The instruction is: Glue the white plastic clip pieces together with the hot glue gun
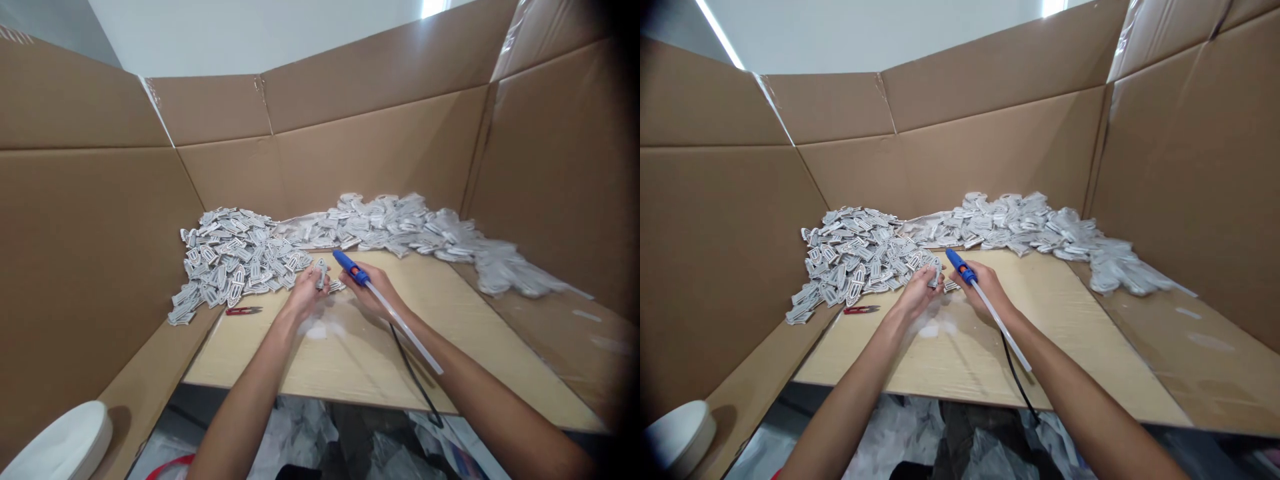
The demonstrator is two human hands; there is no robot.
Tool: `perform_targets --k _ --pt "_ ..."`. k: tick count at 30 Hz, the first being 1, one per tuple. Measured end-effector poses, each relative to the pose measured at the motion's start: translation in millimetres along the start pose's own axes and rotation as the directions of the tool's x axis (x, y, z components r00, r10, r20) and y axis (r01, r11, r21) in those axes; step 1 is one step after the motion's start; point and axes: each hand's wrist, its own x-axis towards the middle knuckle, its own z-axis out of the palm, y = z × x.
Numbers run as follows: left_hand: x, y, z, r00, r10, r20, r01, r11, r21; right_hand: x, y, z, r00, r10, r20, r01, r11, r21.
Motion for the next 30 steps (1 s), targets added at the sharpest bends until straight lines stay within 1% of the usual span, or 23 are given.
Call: perform_targets --k 2,5,8,11,14,16,22,24,25,30 --pt "0.4 -1.1 -1.3 1.000 0.012 0.003 -0.012 1.000 -0.008 -0.2 1.1 0.9 1.000 0.029 0.013 -0.029 1.000 0.012" --pt "1.1 -1.6 -1.7 1.000 -0.011 0.007 0.012 0.998 -0.065 -0.2 1.4 2.1 0.999 0.047 0.021 -0.047 0.999 0.023" --pt "2.2 -2.0 0.1 0.996 -0.038 0.076 0.046 0.993 -0.113 -0.2 0.6 3.4 0.996 0.084 -0.016 -0.083 0.996 0.039" --pt "2.8 -3.1 2.8 0.984 -0.045 0.171 0.061 0.994 -0.091 -0.8 0.6 5.5 0.995 0.091 -0.038 -0.086 0.991 0.106" --pt "1.8 -3.8 5.0 0.972 -0.060 0.228 0.082 0.993 -0.084 -1.7 2.3 8.1 0.998 0.065 -0.021 -0.061 0.987 0.152" --pt "0.8 -4.2 6.0 0.968 -0.059 0.246 0.082 0.993 -0.084 -2.3 4.1 9.4 0.998 0.063 -0.016 -0.059 0.987 0.150" --pt "2.1 -9.6 6.3 0.967 -0.023 0.253 0.031 0.999 -0.028 -3.7 6.3 9.8 0.998 0.068 -0.015 -0.066 0.993 0.094" --pt "3.2 -10.7 5.3 0.970 -0.029 0.240 0.029 1.000 0.005 -3.7 5.3 9.3 0.998 0.056 -0.002 -0.055 0.995 0.080" --pt "3.6 -10.7 4.5 0.976 -0.037 0.217 0.033 0.999 0.023 -3.6 4.8 9.1 0.999 0.051 0.001 -0.051 0.996 0.073" --pt "4.9 -7.3 -0.8 0.999 -0.038 0.031 0.034 0.993 0.113 -3.3 2.2 7.9 0.999 0.044 -0.025 -0.043 0.997 0.064"
